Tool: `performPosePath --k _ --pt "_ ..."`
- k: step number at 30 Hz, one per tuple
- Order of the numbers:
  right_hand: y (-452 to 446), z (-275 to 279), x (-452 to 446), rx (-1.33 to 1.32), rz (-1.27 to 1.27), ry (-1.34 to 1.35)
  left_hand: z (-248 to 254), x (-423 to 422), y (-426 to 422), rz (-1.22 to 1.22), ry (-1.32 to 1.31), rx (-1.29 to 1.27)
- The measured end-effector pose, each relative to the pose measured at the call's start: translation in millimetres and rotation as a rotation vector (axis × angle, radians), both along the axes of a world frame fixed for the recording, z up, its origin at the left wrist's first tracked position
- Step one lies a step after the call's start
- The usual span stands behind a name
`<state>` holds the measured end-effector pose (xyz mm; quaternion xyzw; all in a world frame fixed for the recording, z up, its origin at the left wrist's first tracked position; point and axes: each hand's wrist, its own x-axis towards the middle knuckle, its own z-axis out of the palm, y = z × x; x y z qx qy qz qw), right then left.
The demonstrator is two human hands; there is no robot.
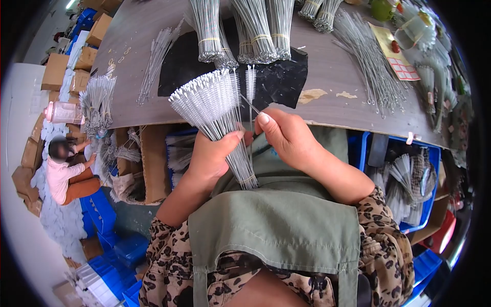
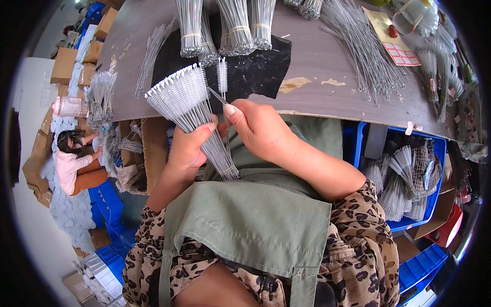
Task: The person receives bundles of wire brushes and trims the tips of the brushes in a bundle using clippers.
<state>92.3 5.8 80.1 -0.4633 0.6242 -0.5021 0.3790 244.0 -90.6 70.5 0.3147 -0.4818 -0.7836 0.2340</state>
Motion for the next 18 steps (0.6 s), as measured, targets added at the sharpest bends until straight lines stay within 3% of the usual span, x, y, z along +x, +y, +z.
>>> performPosePath --k 4,10,14,17,18 --pt "-0.1 0.5 -1.1 0.021 0.001 0.024 1.2 -0.5 -0.2 0.000 -0.003 0.014" --pt "-10.5 -1.8 -22.5 -0.175 -0.109 -0.053 -0.6 1.2 -1.0 -0.007 0.014 0.058" --pt "-58.1 6.8 -69.6 -0.576 -0.181 0.256 -5.4 0.0 -1.2 -0.093 0.055 0.062" --pt "-89.7 10.0 -78.4 -0.546 0.361 0.025 -4.2 -3.3 1.4 -0.100 0.069 0.085" --pt "-93.0 11.3 -76.9 -0.414 0.475 -0.101 -4.1 -2.2 1.3 -0.094 0.063 0.083"
